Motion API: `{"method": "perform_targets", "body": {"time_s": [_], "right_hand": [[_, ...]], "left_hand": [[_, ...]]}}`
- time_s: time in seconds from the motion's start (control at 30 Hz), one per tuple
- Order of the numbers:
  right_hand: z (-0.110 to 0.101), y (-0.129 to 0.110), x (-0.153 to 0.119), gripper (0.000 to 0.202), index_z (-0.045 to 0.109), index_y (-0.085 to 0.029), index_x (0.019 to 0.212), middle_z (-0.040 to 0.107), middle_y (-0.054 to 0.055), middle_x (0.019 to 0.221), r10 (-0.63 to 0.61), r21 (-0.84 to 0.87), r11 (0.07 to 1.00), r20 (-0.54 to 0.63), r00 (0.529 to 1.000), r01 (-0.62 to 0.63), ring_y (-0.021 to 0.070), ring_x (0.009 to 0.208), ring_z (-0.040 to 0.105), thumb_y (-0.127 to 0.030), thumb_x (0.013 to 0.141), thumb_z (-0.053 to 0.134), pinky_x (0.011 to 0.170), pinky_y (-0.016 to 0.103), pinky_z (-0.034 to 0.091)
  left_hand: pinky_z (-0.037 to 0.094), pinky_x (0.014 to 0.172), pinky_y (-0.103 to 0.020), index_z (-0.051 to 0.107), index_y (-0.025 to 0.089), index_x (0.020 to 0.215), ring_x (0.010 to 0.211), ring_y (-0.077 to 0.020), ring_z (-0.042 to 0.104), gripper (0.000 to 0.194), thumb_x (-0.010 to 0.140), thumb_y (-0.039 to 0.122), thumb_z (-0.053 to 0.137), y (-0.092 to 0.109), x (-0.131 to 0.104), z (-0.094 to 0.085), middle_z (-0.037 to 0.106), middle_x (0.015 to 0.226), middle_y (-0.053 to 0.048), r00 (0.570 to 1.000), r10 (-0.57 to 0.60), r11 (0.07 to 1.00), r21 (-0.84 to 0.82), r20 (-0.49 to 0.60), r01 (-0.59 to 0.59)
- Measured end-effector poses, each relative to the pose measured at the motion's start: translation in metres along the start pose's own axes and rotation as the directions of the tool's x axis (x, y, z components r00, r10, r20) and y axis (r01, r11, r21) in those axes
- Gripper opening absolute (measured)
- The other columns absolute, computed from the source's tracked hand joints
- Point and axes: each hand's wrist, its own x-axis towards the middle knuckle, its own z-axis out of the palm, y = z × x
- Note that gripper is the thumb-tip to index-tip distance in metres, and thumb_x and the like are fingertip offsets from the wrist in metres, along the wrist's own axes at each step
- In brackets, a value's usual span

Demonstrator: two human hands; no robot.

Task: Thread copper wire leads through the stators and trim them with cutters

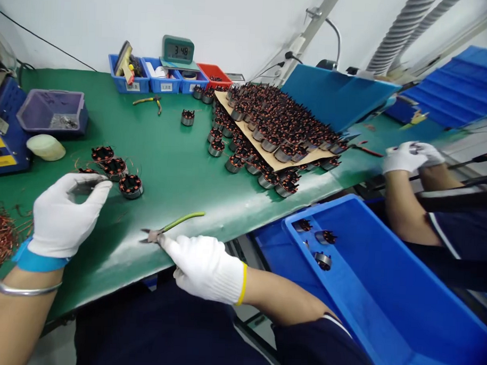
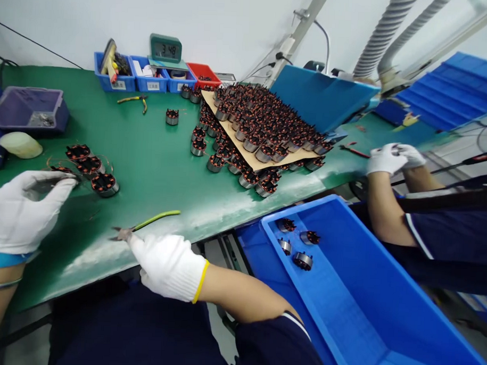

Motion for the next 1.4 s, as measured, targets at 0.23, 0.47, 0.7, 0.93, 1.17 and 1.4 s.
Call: {"method": "perform_targets", "body": {"time_s": [0.23,0.47,0.7,0.93,1.17,1.4], "right_hand": [[0.005,0.060,-0.042,0.066,0.055,-0.022,0.127,0.068,-0.002,0.073,0.493,0.590,0.761,-0.257,0.831,-0.269,0.0133,0.053,0.060,-0.019,0.062,0.055,0.052,0.024,0.049],[0.014,0.117,-0.048,0.065,0.053,-0.012,0.121,0.064,0.018,0.117,0.794,0.838,0.533,-0.542,0.276,0.114,0.0294,0.102,0.066,-0.026,0.058,0.063,0.086,0.045,0.055],[0.025,0.130,-0.013,0.067,0.053,-0.010,0.122,0.060,0.020,0.123,0.786,0.835,0.545,-0.542,0.298,0.080,0.0279,0.106,0.064,-0.027,0.059,0.065,0.096,0.049,0.049],[0.021,0.129,-0.014,0.069,0.055,-0.013,0.125,0.067,0.015,0.102,0.785,0.806,0.542,-0.386,0.484,-0.238,0.0227,0.079,0.065,-0.033,0.060,0.065,0.079,0.042,0.055],[0.014,0.125,-0.013,0.068,0.057,-0.017,0.127,0.062,0.002,0.065,0.757,0.510,0.652,-0.390,0.524,-0.561,0.0210,0.056,0.060,-0.039,0.063,0.062,0.064,0.039,0.052],[0.010,0.122,0.004,0.056,0.060,-0.022,0.123,0.065,0.005,0.071,0.646,0.219,0.749,-0.452,0.615,-0.625,0.0235,0.060,0.061,-0.042,0.070,0.056,0.057,0.036,0.048]], "left_hand": [[0.045,0.101,-0.041,0.059,0.014,0.116,0.114,-0.0273,0.059,0.043,0.078,0.033,0.063,0.028,-0.046,0.034,0.064,0.120,-0.016,0.831,0.526,0.839,0.048,0.179,-0.541],[0.013,0.115,-0.059,0.036,0.011,0.143,0.144,-0.0378,0.017,0.085,0.079,0.067,0.047,0.116,-0.068,0.147,0.025,0.156,-0.016,0.551,0.547,0.762,-0.102,0.630,-0.639],[0.011,0.115,-0.059,0.033,0.000,0.142,0.142,-0.0407,0.020,0.102,0.075,0.077,0.040,0.117,-0.036,0.185,0.026,0.152,-0.026,0.686,0.307,0.883,0.071,0.660,-0.463],[0.017,0.117,-0.050,0.037,0.007,0.142,0.144,-0.0346,0.020,0.097,0.076,0.077,0.039,0.038,-0.079,0.053,0.026,0.154,-0.021,0.777,0.124,0.868,0.312,0.617,-0.386],[0.021,0.110,-0.060,0.038,0.003,0.139,0.139,-0.0417,0.029,0.089,0.079,0.068,0.043,-0.022,-0.073,-0.030,0.033,0.149,-0.027,0.916,-0.153,0.694,0.700,0.372,-0.168],[0.023,0.111,-0.056,0.056,0.018,0.124,0.141,-0.0382,0.025,0.065,0.072,0.057,0.062,0.011,-0.036,0.005,0.029,0.154,-0.017,0.952,0.129,0.789,0.552,0.279,-0.269]]}}
